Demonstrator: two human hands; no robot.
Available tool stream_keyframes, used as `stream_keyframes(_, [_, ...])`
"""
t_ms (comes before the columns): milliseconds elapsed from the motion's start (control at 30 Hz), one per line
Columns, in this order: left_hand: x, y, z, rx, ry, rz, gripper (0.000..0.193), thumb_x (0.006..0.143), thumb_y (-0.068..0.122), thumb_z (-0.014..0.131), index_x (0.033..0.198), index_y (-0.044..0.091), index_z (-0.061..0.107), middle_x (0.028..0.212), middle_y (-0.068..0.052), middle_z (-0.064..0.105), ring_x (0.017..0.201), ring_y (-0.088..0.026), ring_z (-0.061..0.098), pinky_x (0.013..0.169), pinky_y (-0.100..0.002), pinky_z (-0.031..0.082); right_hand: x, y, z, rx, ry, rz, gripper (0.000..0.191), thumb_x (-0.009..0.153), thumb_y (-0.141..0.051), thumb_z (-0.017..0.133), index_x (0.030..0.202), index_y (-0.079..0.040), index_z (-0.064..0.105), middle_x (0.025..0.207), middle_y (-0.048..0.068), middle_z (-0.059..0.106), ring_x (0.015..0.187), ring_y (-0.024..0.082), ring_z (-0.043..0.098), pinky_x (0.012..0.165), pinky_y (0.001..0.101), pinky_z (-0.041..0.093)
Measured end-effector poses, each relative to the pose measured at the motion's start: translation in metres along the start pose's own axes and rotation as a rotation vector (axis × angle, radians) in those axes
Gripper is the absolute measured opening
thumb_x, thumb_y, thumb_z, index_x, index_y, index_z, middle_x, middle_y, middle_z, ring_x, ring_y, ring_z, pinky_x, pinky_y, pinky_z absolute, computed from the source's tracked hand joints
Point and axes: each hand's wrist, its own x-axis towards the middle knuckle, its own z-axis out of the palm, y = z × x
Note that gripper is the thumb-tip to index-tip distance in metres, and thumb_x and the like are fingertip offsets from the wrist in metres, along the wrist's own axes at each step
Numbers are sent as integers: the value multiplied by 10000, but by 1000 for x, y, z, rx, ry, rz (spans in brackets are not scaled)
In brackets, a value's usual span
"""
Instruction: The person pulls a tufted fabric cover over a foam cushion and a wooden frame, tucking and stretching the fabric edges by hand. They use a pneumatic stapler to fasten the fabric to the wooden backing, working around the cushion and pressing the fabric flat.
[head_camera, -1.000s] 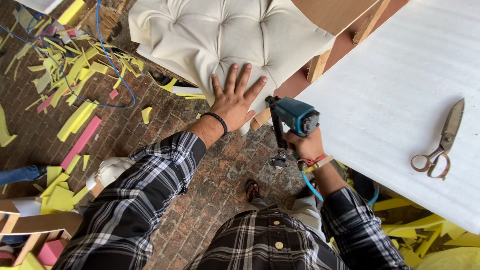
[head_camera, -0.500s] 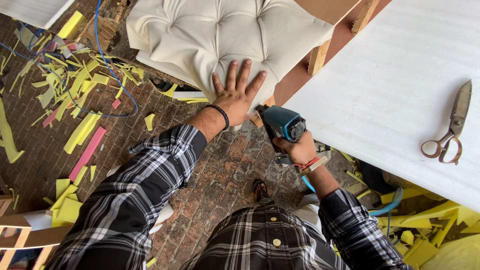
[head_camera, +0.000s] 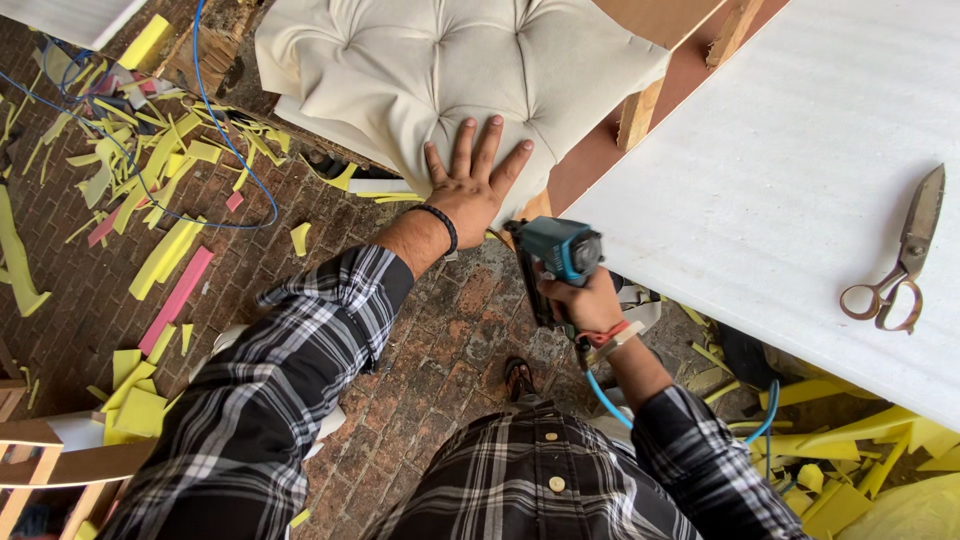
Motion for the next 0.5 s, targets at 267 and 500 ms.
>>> stream_keyframes(267, [0,0,3,-11,-7,-30,1170,800,-35,652,1654,378,-33,1696,-160,-201,1546,-480,-156,1085,-858,10,26,-58,-59,582,-226,249,494,813,-165,652,1275,10,637,567,-13,493,474,142,486,488,319,464])
stream_keyframes(500, [0,3,1,-4,19,-46,1200,773,-27,692,1660,376,-8,1702,-157,-180,1553,-458,-146,1108,-842,10,49,-69,-72,689,-295,418,488,816,-218,656,1263,-20,647,572,-34,476,510,121,456,496,293,423])
